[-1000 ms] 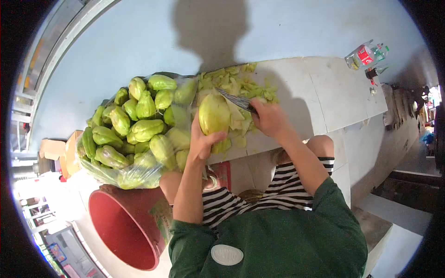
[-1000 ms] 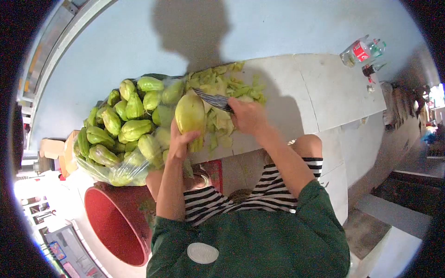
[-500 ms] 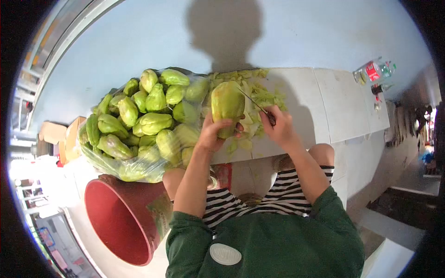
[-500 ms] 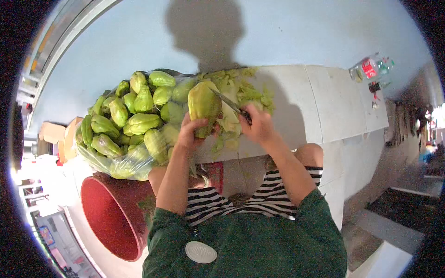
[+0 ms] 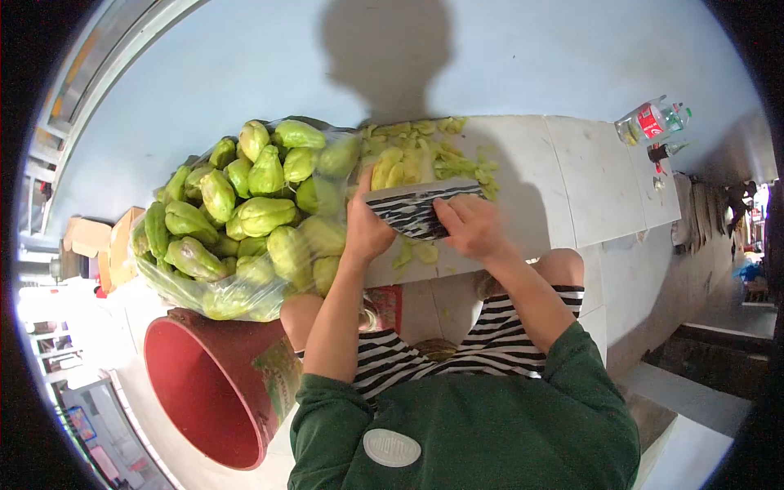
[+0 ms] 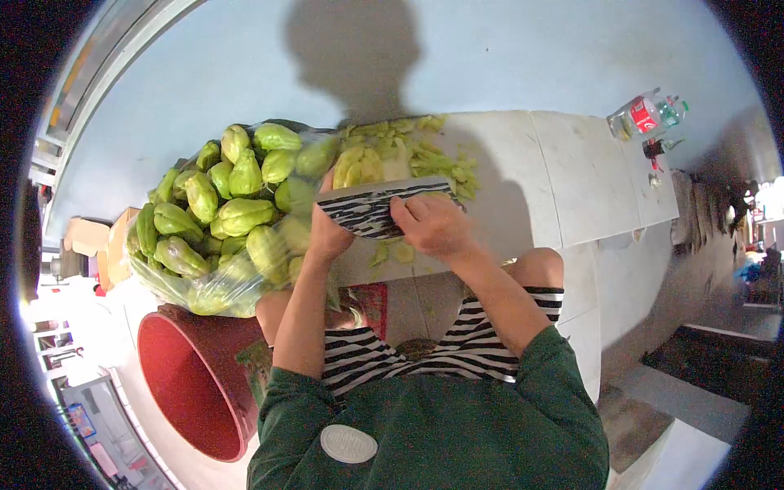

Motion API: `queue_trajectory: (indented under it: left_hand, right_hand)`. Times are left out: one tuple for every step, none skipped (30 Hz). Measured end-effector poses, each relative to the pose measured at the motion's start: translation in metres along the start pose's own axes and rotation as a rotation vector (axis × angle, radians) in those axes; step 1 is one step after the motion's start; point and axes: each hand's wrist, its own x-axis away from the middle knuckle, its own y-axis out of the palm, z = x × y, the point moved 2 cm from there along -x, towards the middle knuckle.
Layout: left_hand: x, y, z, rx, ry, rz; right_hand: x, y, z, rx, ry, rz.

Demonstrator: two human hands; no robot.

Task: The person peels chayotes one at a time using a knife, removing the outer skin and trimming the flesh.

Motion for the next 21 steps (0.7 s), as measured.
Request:
queue_trajectory:
  left_hand:
    - [0.000, 0.001, -0.003, 0.000, 0.002, -0.005]
    - [0.001, 0.003, -0.009, -0.008, -0.007, 0.008]
    - [0.001, 0.003, -0.007, -0.015, -0.015, 0.022]
    - [0.001, 0.003, -0.005, -0.014, -0.015, 0.019]
    - [0.002, 0.002, -0.003, -0.013, -0.045, 0.021]
    - [0.001, 0.002, -0.001, -0.011, -0.073, 0.022]
    - [0.001, 0.003, -0.003, -0.011, -0.073, 0.018]
    - [0.002, 0.003, -0.007, -0.077, -0.023, 0.004]
    - [0.001, 0.004, -0.007, -0.144, 0.028, -0.010]
    - [0.002, 0.004, -0.008, -0.143, 0.028, -0.016]
    - [0.004, 0.005, -0.007, -0.230, 0.134, -0.041]
    - [0.005, 0.005, -0.002, -0.316, 0.240, -0.064]
    - [0.004, 0.005, 0.001, -0.316, 0.237, -0.065]
    - [0.003, 0.003, 0.001, -0.143, 0.013, -0.069]
    - [0.005, 0.003, 0.001, 0.032, -0.210, -0.074]
    - [0.003, 0.002, 0.004, 0.033, -0.203, -0.073]
    - [0.001, -0.001, 0.007, 0.007, -0.159, -0.051]
    - [-0.001, -0.003, 0.009, -0.018, -0.119, -0.028]
    - [-0.001, -0.004, 0.007, -0.016, -0.116, -0.025]
    - [0.000, -0.005, 0.004, -0.019, -0.102, -0.028]
    - [0.001, -0.005, 0.006, -0.022, -0.091, -0.035]
  right_hand:
    - [-0.002, 0.000, -0.002, 0.002, 0.005, 0.001]
    - [-0.004, -0.002, -0.004, 0.004, 0.016, 0.006]
    - [-0.006, -0.003, -0.005, 0.006, 0.026, 0.010]
    - [-0.006, -0.002, -0.005, 0.007, 0.029, 0.009]
    - [-0.006, 0.000, -0.004, 0.005, 0.016, 0.019]
    - [-0.006, 0.002, -0.004, 0.004, 0.004, 0.029]
    - [-0.006, 0.002, -0.004, 0.004, 0.007, 0.029]
    - [-0.007, 0.002, -0.005, 0.004, 0.006, 0.019]
    - [-0.007, 0.002, -0.005, 0.004, 0.006, 0.009]
    - [-0.007, 0.000, -0.007, 0.004, 0.011, 0.008]
    - [-0.008, -0.001, -0.008, 0.009, 0.010, -0.012]
    - [-0.007, -0.002, -0.009, 0.013, 0.006, -0.032]
    - [-0.007, 0.002, -0.003, 0.011, 0.007, -0.034]
    - [-0.005, 0.007, 0.009, -0.014, 0.116, -0.090]
    - [-0.001, 0.009, 0.015, -0.036, 0.229, -0.146]
    - [0.000, 0.007, 0.018, -0.031, 0.227, -0.142]
    - [-0.002, 0.006, 0.020, -0.048, 0.216, -0.152]
    - [-0.004, 0.004, 0.021, -0.066, 0.204, -0.164]
    - [-0.006, 0.002, 0.020, -0.064, 0.200, -0.164]
    - [-0.006, -0.002, 0.017, -0.030, 0.197, -0.155]
    - [-0.006, -0.005, 0.012, 0.001, 0.198, -0.149]
